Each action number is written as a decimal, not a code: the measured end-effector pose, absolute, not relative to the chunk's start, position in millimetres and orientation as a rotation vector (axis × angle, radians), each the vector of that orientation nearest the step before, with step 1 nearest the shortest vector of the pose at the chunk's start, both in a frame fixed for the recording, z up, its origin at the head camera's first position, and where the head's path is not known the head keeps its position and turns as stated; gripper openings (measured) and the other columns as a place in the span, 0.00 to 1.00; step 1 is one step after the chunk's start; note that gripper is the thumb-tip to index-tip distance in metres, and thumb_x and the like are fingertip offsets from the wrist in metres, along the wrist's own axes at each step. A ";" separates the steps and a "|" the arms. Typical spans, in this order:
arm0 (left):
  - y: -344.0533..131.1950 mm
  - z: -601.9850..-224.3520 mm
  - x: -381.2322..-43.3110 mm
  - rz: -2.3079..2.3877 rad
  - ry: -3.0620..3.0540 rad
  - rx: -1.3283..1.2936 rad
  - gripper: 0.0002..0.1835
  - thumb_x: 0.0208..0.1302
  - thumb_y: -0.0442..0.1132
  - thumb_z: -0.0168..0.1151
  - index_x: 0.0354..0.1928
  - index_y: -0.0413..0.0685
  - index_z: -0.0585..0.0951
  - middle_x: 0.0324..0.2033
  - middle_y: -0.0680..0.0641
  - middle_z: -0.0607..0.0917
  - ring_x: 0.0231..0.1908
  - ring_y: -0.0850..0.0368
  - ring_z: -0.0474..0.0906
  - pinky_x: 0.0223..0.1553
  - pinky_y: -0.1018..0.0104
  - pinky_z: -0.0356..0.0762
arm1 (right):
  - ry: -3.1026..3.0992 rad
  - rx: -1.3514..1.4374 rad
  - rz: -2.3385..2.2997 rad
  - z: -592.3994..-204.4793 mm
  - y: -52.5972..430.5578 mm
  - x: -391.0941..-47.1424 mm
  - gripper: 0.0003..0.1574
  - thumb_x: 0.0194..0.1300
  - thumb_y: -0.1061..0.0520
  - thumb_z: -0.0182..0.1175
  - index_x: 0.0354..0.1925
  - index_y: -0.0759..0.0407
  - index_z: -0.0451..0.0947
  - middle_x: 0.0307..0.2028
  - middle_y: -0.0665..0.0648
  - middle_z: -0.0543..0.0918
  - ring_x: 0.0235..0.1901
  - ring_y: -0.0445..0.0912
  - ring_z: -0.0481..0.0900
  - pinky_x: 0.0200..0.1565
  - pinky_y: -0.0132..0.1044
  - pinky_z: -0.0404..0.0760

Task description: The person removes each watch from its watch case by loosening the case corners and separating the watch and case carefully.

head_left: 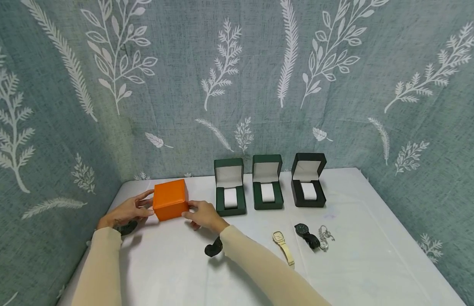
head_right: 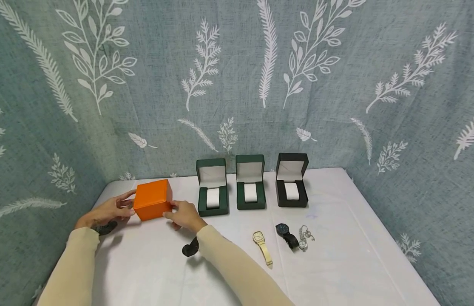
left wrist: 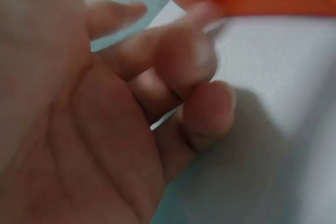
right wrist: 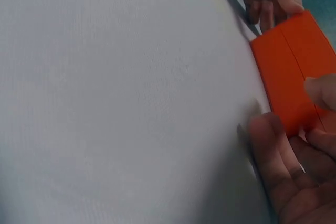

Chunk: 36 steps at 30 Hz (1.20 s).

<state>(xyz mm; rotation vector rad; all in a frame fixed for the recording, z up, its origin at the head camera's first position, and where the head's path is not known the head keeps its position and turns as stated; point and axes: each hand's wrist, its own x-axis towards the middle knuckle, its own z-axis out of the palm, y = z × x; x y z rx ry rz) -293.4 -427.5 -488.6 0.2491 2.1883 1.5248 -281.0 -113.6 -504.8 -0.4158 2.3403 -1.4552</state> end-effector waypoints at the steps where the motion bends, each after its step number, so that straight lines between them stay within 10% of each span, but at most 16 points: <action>1: -426.6 -488.4 -293.7 1.520 2.191 0.243 0.53 0.71 0.34 0.66 0.83 0.46 0.39 0.70 0.22 0.61 0.40 0.58 0.78 0.31 0.62 0.75 | 2.339 -0.417 -1.462 -504.9 -113.0 -281.9 0.36 0.71 0.47 0.67 0.73 0.52 0.73 0.22 0.54 0.85 0.19 0.46 0.84 0.27 0.34 0.81; 6: -421.2 -487.0 -295.8 1.525 2.176 0.239 0.55 0.68 0.34 0.69 0.83 0.45 0.38 0.70 0.27 0.62 0.39 0.51 0.79 0.32 0.59 0.80 | 2.327 -0.410 -1.482 -506.0 -111.1 -284.8 0.35 0.71 0.47 0.67 0.72 0.51 0.74 0.24 0.55 0.85 0.19 0.46 0.83 0.27 0.35 0.82; 12: -417.2 -487.5 -295.7 1.484 2.153 0.256 0.59 0.67 0.33 0.70 0.82 0.46 0.34 0.80 0.31 0.42 0.37 0.52 0.79 0.32 0.61 0.78 | 2.321 -0.427 -1.485 -508.9 -111.0 -284.8 0.37 0.71 0.47 0.68 0.74 0.45 0.71 0.52 0.47 0.87 0.18 0.43 0.82 0.26 0.33 0.80; 15: -415.5 -487.9 -295.6 1.435 2.190 0.240 0.59 0.66 0.35 0.71 0.82 0.46 0.35 0.76 0.28 0.53 0.37 0.53 0.76 0.32 0.62 0.77 | 2.322 -0.441 -1.503 -509.6 -111.3 -284.9 0.36 0.71 0.48 0.68 0.74 0.45 0.71 0.58 0.46 0.84 0.18 0.42 0.80 0.24 0.33 0.80; 23: -414.0 -486.0 -299.1 1.408 2.197 0.242 0.67 0.64 0.36 0.74 0.81 0.59 0.26 0.79 0.30 0.40 0.42 0.42 0.78 0.34 0.55 0.80 | 2.367 -0.440 -1.466 -508.6 -113.9 -283.0 0.34 0.69 0.47 0.69 0.71 0.44 0.76 0.25 0.52 0.85 0.14 0.43 0.79 0.25 0.32 0.77; 27: -419.3 -490.4 -297.2 1.437 2.194 0.292 0.67 0.63 0.34 0.73 0.81 0.56 0.25 0.79 0.30 0.34 0.64 0.29 0.67 0.41 0.55 0.82 | 2.358 -0.445 -1.447 -508.7 -115.3 -279.6 0.35 0.68 0.47 0.70 0.71 0.45 0.75 0.19 0.54 0.82 0.15 0.45 0.80 0.26 0.31 0.77; 36: -418.6 -490.9 -296.8 1.409 2.209 0.306 0.63 0.62 0.33 0.74 0.82 0.46 0.35 0.78 0.27 0.45 0.52 0.48 0.79 0.37 0.54 0.83 | 2.378 -0.439 -1.471 -504.5 -112.4 -280.9 0.35 0.68 0.50 0.71 0.71 0.50 0.75 0.56 0.49 0.86 0.15 0.44 0.79 0.23 0.31 0.77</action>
